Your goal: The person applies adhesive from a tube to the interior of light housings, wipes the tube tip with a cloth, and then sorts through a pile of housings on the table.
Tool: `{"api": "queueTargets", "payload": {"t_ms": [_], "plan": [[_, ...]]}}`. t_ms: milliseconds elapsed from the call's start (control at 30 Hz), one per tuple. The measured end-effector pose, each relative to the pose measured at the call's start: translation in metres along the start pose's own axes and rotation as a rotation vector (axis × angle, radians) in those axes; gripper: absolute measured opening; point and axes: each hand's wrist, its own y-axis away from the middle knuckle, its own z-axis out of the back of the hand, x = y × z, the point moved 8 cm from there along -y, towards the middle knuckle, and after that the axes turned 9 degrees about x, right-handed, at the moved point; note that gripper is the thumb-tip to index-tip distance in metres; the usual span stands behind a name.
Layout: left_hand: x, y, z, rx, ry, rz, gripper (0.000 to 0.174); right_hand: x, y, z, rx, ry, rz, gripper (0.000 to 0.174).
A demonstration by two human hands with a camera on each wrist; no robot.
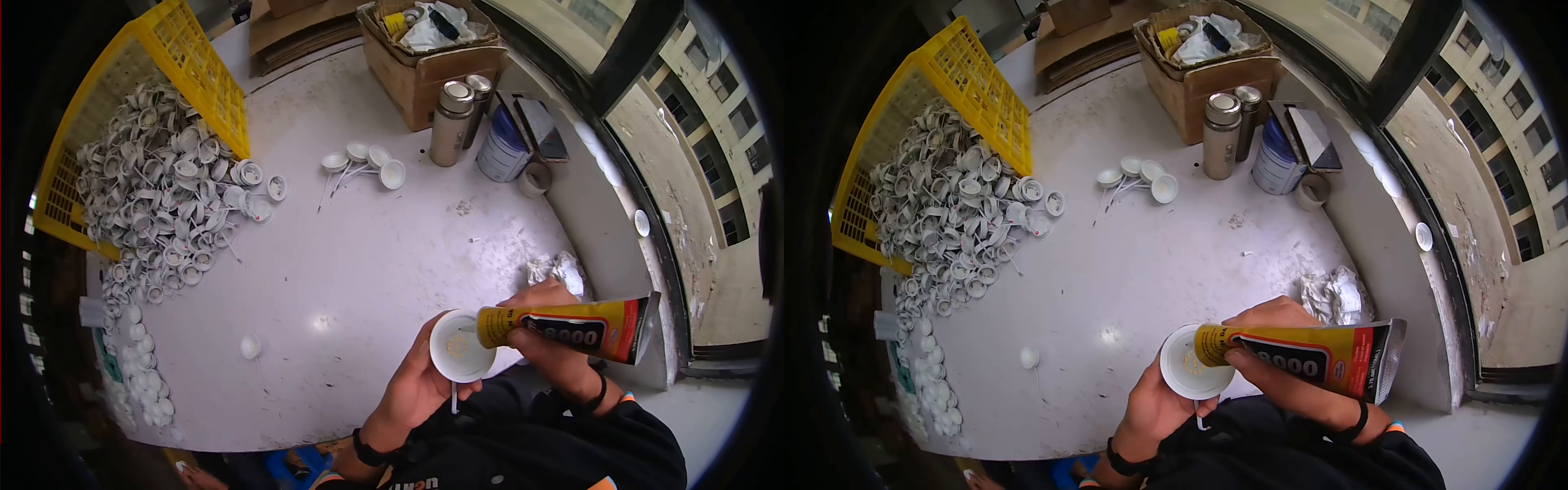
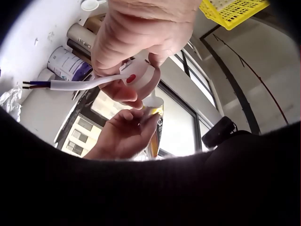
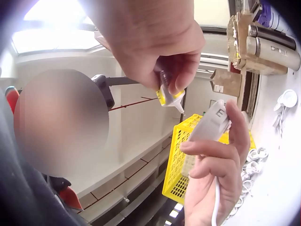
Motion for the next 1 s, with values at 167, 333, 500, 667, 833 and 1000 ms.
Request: {"api": "queueTargets", "payload": {"t_ms": [167, 333, 500, 667, 833, 1000], "plan": [[-0.002, 0.004, -0.010, -0.016, -0.153, -0.012, 0.054, 0.002, 0.001, -0.003, -0.007, 0.022, -0.067, 0.027], [-0.003, 0.004, -0.016, 0.010, -0.200, -0.017, 0.057, 0.002, 0.003, -0.003, 0.002, 0.022, -0.072, 0.026], [-0.003, 0.002, -0.023, 0.152, -0.094, -0.042, 0.050, 0.002, 0.003, -0.004, 0.011, 0.000, -0.114, 0.025], [-0.003, 0.003, -0.021, 0.134, -0.108, -0.043, 0.049, 0.011, -0.001, -0.006, 0.064, 0.057, -0.091, 0.025], [-0.002, 0.004, -0.021, 0.116, -0.074, -0.047, 0.047, 0.020, -0.004, -0.010, 0.136, 0.163, 0.059, 0.022], [-0.005, 0.005, -0.015, 0.114, -0.078, -0.033, 0.046, 0.031, -0.003, -0.004, 0.104, 0.357, 0.210, 0.024]]}}
